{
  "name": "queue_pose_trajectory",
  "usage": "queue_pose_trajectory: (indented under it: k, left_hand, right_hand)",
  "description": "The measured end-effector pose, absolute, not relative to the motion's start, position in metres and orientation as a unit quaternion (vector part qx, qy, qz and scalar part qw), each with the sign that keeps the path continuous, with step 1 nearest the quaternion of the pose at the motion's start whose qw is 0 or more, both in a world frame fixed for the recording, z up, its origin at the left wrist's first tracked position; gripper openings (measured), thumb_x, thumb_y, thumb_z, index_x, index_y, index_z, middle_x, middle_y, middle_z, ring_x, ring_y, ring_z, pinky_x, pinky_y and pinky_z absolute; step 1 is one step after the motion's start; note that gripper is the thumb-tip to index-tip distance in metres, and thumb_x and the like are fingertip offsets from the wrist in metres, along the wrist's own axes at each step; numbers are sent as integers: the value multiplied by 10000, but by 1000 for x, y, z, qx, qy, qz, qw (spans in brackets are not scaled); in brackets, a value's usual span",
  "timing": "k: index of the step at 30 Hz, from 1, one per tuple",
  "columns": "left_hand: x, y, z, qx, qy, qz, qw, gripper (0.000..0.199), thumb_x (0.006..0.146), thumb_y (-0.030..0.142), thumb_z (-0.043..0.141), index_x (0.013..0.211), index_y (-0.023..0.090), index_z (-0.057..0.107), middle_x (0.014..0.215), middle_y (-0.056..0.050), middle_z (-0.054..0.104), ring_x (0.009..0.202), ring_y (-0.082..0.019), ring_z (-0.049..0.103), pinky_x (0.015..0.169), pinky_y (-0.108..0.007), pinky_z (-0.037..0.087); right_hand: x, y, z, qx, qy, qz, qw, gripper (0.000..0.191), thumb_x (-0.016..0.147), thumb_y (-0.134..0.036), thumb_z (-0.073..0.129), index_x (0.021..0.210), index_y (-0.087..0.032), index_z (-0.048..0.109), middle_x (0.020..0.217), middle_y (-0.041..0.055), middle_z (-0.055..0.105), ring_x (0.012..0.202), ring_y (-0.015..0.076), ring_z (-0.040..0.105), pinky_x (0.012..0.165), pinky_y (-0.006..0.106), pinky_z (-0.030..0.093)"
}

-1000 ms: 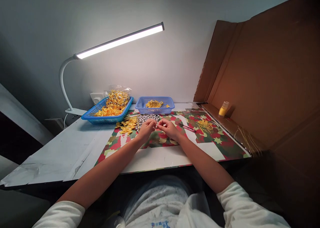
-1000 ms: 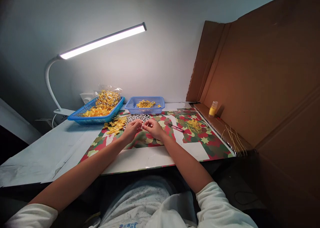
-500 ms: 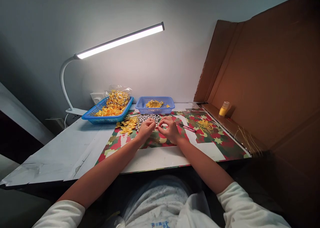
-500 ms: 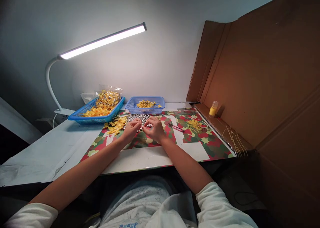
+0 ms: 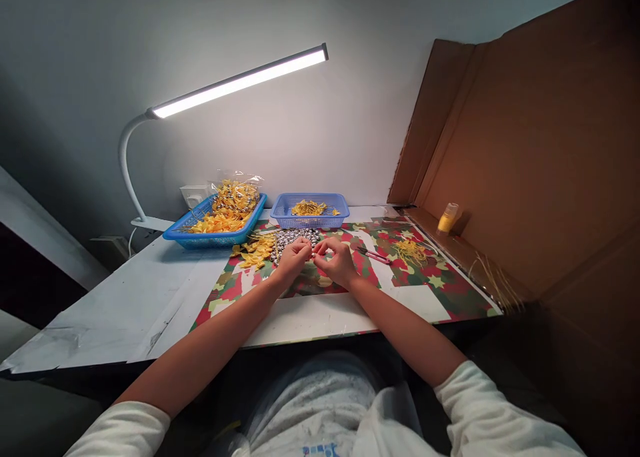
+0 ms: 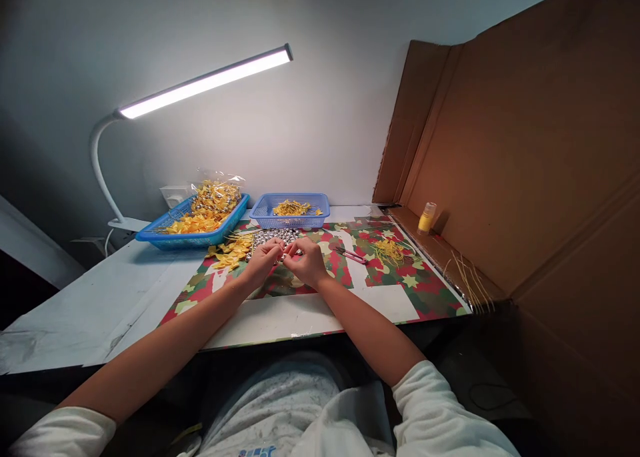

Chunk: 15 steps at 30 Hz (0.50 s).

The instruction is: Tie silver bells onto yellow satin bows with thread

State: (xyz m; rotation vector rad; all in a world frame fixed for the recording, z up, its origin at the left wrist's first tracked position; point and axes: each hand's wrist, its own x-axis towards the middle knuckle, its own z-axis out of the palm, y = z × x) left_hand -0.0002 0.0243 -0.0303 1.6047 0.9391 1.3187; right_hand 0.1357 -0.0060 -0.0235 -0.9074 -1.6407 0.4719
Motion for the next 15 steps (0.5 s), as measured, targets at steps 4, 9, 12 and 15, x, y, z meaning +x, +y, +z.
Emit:
queue_pose_trajectory:
  k: [4,9,12,15]
  left_hand:
    - [0,21,-27,643,380,517,418,233,625,274,494,417,172,464,707,-12,478,663,-127,434,585,-247,348]
    - [2,21,-26,630,382,513,440,228,622,286,500,429,173,459,705,-5,469,614,-109,412,558,-242,340]
    - [2,21,-27,623,381,516,448,211,625,288,503,452,175,460,687,4,461,585,-102,399,547,-240,340]
    - [1,22,-28,625,382,515,444,197,634,289,507,475,177,475,673,6,462,573,-104,387,533,-238,339]
  right_hand:
    - [136,-3,-24,-396,-646,303,578,148,650,-179,593,549,-203,488,679,-1,632,697,163,596,710,310,463]
    - [137,2,-26,-365,-565,449,588,248,591,-255,700,582,-208,456,598,-46,524,644,141,548,619,273,449]
    - [139,6,-28,-343,-534,499,590,349,532,-296,775,616,-214,446,568,-65,492,654,143,554,625,269,454]
    - [141,10,-28,-338,-537,516,576,377,506,-333,803,645,-209,475,602,-57,543,620,126,539,641,278,459]
